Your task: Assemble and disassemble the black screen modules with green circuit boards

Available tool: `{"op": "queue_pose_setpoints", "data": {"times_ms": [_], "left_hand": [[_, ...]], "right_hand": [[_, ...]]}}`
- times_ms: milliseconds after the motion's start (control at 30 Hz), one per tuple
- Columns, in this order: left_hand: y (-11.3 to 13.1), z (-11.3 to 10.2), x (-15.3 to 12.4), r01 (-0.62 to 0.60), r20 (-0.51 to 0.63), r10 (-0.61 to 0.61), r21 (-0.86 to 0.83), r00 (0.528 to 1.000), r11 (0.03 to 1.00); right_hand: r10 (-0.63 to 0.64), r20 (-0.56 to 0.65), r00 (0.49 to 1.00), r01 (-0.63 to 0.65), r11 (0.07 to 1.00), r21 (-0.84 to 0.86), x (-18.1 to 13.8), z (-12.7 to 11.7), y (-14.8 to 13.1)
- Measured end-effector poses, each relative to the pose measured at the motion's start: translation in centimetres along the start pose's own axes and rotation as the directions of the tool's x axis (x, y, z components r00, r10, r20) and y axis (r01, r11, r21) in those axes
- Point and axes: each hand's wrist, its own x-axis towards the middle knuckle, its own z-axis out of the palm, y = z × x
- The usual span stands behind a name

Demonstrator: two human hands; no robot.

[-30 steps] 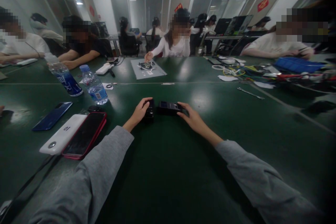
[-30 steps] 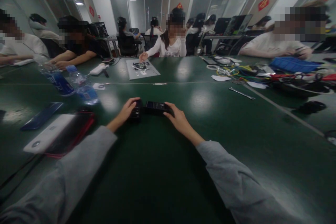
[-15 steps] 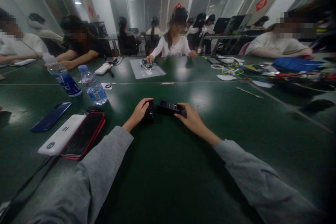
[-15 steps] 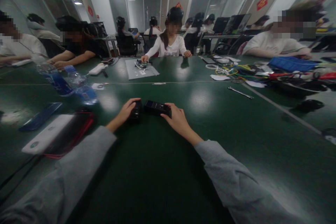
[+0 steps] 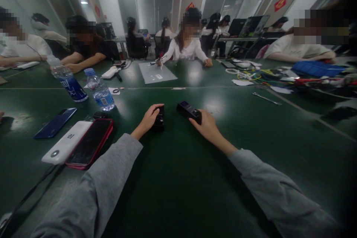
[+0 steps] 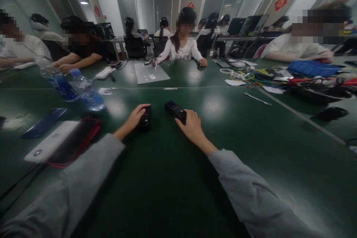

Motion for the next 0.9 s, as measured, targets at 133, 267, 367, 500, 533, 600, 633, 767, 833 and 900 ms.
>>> {"op": "queue_pose_setpoints", "data": {"times_ms": [133,267,367,500,533,600,633,767,833,900], "left_hand": [[0.0,0.0,-0.1,0.007,-0.002,-0.007,-0.003,1.0,1.0],[-0.1,-0.1,-0.1,0.0,0.005,0.0,0.018,1.0,1.0],[-0.2,-0.1,-0.1,-0.018,0.006,0.018,0.021,1.0,1.0],[-0.1,0.0,0.0,-0.028,-0.004,0.028,0.039,1.0,0.999],[-0.1,0.0,0.0,-0.03,-0.004,0.03,0.043,1.0,0.999],[-0.2,0.0,0.1,-0.03,-0.004,0.031,0.043,1.0,0.999],[-0.2,0.0,0.1,-0.031,-0.003,0.031,0.04,1.0,0.999],[-0.5,0.0,0.2,-0.034,0.001,0.034,0.029,0.999,0.999],[-0.5,-0.1,0.1,-0.031,0.003,0.031,0.026,1.0,0.999],[-0.4,-0.1,0.1,-0.025,0.006,0.025,0.02,1.0,0.999]], "right_hand": [[0.0,0.045,0.999,-0.003,0.997,0.074,0.0,-0.4,-0.4],[0.015,0.084,0.996,-0.03,0.984,0.178,-0.1,-0.7,-0.7],[0.015,0.124,0.992,-0.045,0.97,0.238,-0.1,-0.9,-0.9],[-0.013,0.144,0.989,-0.026,0.964,0.266,-0.2,-1.1,-1.3],[-0.022,0.143,0.989,-0.017,0.964,0.265,-0.3,-1.2,-1.4],[-0.03,0.146,0.989,-0.009,0.965,0.263,-0.3,-1.2,-1.5],[-0.032,0.152,0.988,-0.009,0.965,0.262,-0.3,-1.2,-1.5],[-0.065,0.164,0.984,0.023,0.969,0.244,-0.3,-1.2,-1.6],[-0.094,0.161,0.983,0.056,0.972,0.229,-0.3,-1.2,-1.6],[-0.108,0.153,0.982,0.074,0.974,0.212,-0.3,-1.2,-1.6]]}}
